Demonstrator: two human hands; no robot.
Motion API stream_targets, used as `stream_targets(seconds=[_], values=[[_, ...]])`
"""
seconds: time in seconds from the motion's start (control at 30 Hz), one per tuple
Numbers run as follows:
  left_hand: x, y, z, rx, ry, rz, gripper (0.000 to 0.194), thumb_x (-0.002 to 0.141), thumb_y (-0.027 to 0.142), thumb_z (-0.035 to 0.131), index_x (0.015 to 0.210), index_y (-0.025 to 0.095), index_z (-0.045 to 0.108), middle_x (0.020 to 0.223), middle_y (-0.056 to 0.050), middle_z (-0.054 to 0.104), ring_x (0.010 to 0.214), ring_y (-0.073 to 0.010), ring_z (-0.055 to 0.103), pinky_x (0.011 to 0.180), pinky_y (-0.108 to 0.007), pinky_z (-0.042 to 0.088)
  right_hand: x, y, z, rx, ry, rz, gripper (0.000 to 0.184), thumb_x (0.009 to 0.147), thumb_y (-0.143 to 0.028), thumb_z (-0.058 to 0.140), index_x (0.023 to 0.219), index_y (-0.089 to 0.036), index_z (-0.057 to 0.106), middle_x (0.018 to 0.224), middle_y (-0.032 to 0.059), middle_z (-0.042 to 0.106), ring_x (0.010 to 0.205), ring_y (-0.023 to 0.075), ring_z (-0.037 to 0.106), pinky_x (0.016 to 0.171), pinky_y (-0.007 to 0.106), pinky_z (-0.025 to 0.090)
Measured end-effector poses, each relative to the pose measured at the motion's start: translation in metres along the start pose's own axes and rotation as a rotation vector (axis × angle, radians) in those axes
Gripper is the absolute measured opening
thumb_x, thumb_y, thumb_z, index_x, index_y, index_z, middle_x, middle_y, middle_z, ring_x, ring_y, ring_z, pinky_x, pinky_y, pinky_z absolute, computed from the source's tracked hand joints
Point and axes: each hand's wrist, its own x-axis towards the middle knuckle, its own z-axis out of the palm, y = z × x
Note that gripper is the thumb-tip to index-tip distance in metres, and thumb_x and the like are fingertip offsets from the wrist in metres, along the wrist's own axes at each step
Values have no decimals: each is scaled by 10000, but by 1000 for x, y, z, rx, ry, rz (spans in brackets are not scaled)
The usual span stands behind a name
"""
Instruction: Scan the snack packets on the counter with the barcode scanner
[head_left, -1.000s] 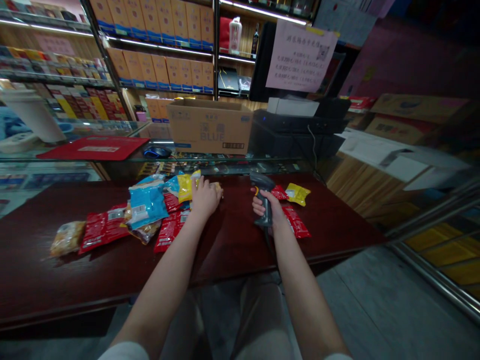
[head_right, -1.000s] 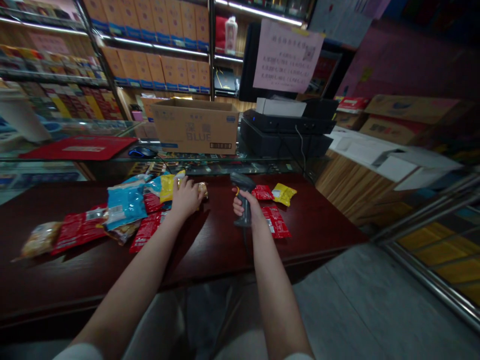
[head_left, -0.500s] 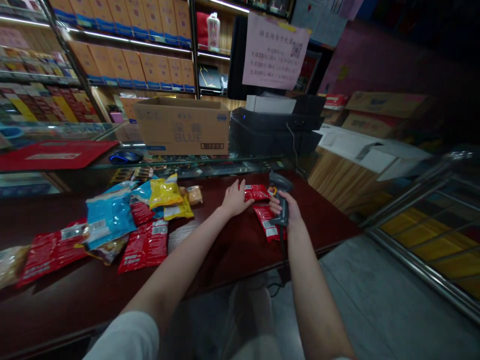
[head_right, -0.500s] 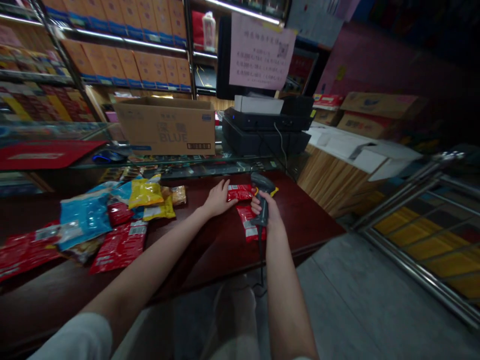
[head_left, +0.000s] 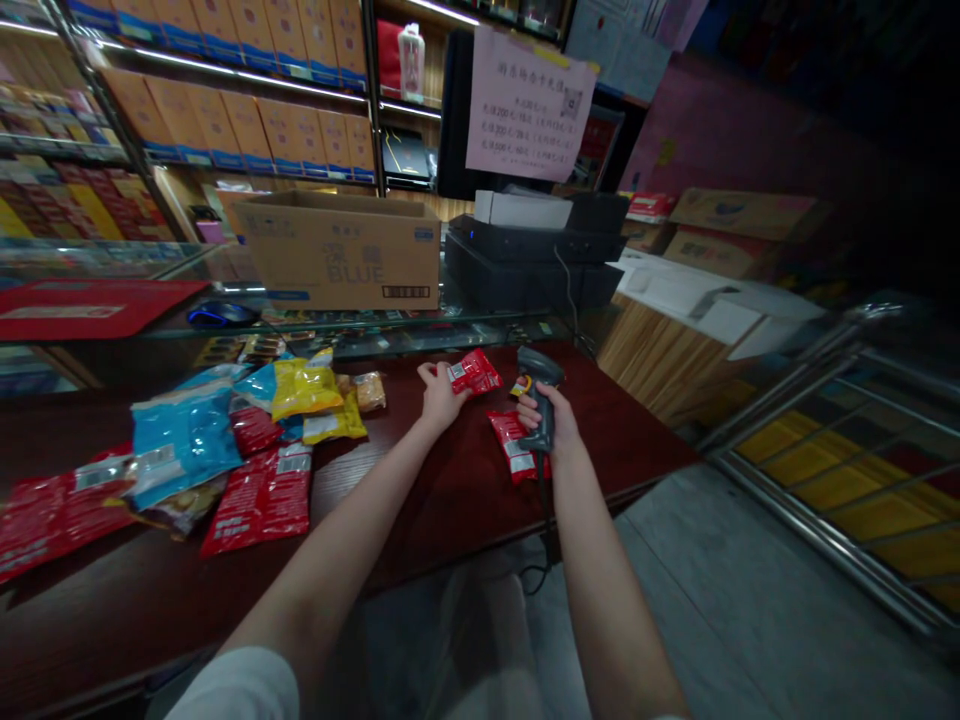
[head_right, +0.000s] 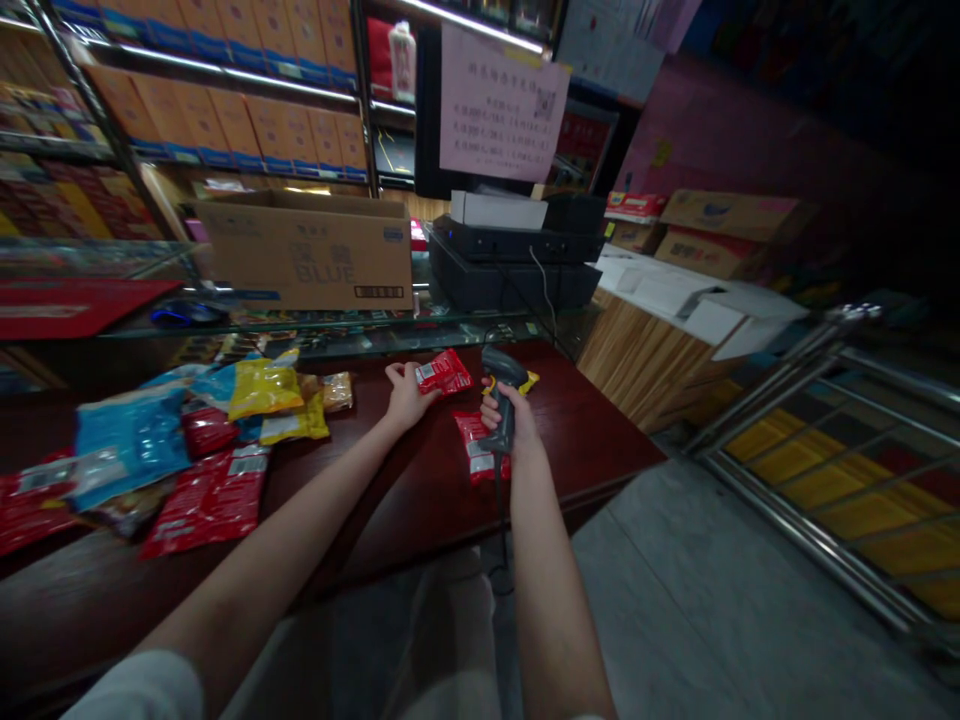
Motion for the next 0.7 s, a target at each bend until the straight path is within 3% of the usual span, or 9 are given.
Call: stream_targets(seconds=[0.07,0.2,0.37,0.53,0.7], values=[[-2,-6,-16,-109,66,16,567,686,157,794,1162,196,489,1306,-131,386,1173,-260,584,999,-431,492,-3,0,1,-15,-2,-31,233,794,-340,660,965,-200,585,558,-92,370,392,62,277,347,175,263],[-10,-20,-63,-185,91,147,554,729,89,707,1213,207,465,1151,-84,567,1101,-233,607,1009,-432,484,-7,0,9,-76,-18,-60,272,767,-345,689,971,-194,592,551,-92,406,388,52,279,353,164,249],[-29,-42,-115,-87,162,251,604,740,81,669,1292,175,443,1225,-121,590,1177,-255,583,1060,-437,450,-7,24,54,-196,-121,-3,339,758,-362,720,1017,-180,599,553,-87,471,381,53,332,356,176,268],[-50,-58,-127,-43,240,266,562,855,243,643,1350,125,402,1310,-191,541,1259,-286,541,1121,-465,393,0,68,105,-187,-239,97,340,775,-373,712,1017,-169,588,545,-89,470,367,50,342,351,178,257],[-51,-61,-123,-19,249,247,498,928,234,524,1400,157,385,1372,-193,499,1334,-291,483,1132,-485,381,4,87,112,-156,-243,142,349,754,-383,734,980,-151,605,540,-80,484,367,40,335,348,172,248]])
